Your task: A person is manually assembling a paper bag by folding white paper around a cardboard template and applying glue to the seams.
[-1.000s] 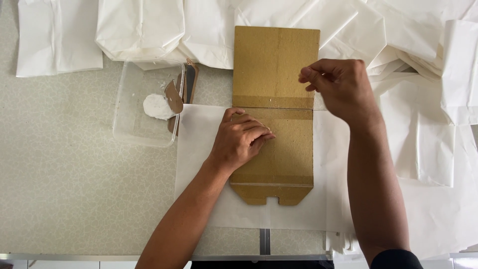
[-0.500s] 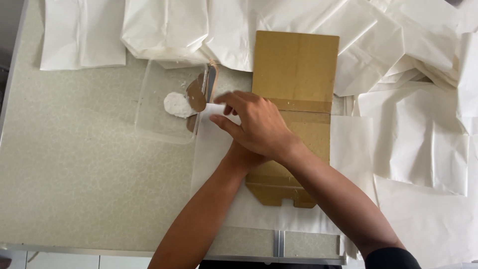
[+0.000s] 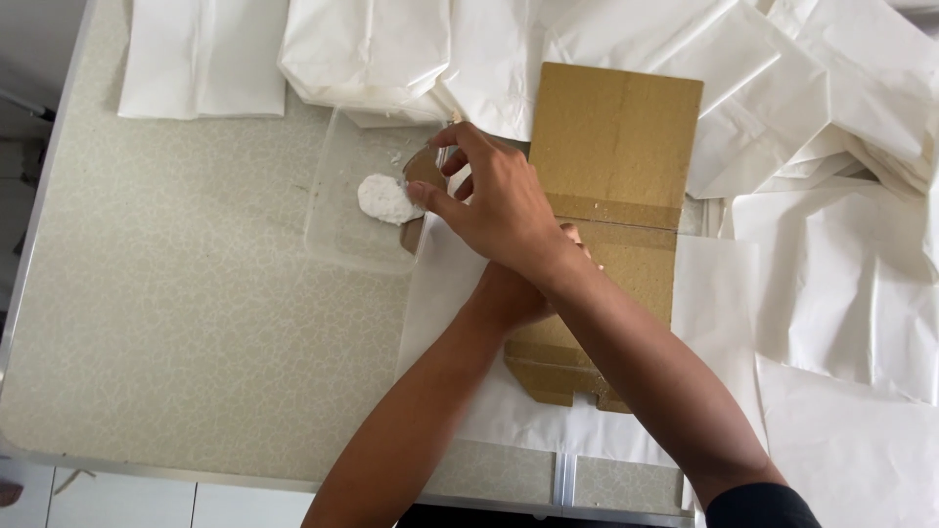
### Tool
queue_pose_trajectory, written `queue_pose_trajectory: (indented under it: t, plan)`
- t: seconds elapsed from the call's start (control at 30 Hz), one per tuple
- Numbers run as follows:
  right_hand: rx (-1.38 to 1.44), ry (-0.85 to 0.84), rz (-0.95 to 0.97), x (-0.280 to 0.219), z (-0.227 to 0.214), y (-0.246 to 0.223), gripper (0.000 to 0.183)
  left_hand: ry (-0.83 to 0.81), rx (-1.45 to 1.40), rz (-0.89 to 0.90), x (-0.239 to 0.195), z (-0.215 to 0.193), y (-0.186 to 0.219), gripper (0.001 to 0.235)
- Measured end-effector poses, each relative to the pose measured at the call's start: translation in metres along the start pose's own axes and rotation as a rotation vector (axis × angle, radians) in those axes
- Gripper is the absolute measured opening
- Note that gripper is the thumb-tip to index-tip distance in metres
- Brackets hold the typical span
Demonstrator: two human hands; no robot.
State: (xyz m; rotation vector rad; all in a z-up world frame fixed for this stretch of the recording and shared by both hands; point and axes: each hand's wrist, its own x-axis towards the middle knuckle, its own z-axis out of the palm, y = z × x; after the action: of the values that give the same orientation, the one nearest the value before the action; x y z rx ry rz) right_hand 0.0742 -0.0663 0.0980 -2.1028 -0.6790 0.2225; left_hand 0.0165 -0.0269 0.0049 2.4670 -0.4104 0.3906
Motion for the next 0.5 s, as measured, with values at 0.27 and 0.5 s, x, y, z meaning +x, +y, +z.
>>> queue_pose_trajectory:
  t: [0.27,0.5]
  plan:
    - [-0.115,0.037,0.03,-0.043,-0.083,0.045,0.039,0.01,-0.109,0.132,0.001,0.03,0.002,0.019]
    - [-0.565,-0.192,0.364,-0.091,-0.164,0.106,0.042,-0.045,-0.096,0.142,-0.001,0.027,0.002,0.018]
